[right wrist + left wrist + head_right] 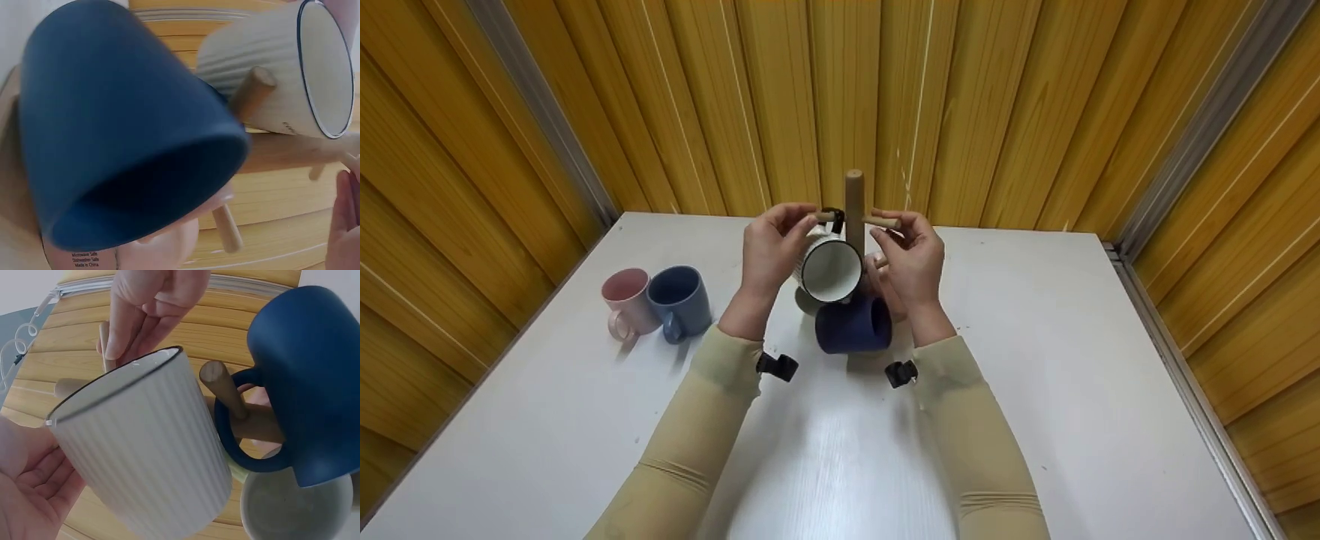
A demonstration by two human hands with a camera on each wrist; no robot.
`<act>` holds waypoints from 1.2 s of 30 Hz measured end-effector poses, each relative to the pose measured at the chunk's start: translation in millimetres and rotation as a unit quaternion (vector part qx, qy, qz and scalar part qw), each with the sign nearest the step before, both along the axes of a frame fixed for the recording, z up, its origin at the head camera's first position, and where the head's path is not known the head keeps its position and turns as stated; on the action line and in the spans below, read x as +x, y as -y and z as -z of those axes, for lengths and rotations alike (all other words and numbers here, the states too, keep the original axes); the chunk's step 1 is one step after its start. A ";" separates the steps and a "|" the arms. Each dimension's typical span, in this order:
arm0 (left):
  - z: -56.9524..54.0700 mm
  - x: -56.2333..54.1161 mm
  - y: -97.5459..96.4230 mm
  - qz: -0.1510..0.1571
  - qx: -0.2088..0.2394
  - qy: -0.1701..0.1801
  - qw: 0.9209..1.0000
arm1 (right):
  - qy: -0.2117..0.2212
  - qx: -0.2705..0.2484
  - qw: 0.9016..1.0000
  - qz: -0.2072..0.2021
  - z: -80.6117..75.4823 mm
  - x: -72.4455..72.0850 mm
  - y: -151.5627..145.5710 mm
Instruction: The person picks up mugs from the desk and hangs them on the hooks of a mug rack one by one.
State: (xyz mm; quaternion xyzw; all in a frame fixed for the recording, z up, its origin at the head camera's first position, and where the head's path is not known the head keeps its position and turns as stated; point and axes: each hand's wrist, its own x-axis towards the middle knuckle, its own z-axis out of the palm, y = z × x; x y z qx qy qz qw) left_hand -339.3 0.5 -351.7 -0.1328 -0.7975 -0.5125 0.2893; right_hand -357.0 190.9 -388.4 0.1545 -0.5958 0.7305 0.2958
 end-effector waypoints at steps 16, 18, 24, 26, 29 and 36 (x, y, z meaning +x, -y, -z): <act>-21.6 -33.8 8.3 -0.003 -0.004 0.112 0.994 | -0.201 0.142 0.965 0.090 11.7 19.6 27.5; -22.7 -37.6 7.2 -0.007 -0.009 0.115 0.993 | -0.214 0.154 0.960 0.092 11.5 19.0 30.9; -25.2 -44.9 4.3 -0.022 -0.036 0.111 0.993 | -0.229 0.185 0.951 0.091 9.7 17.9 37.8; -25.4 -46.1 4.0 -0.023 -0.039 0.108 0.993 | -0.228 0.200 0.948 0.099 9.3 17.6 38.8; -24.9 -47.1 3.9 -0.023 -0.045 0.101 0.994 | -0.227 0.214 0.944 0.112 9.2 16.8 39.4; -18.4 -36.3 10.5 -0.035 -0.069 0.057 0.995 | -0.229 0.226 0.939 0.123 9.1 16.8 39.7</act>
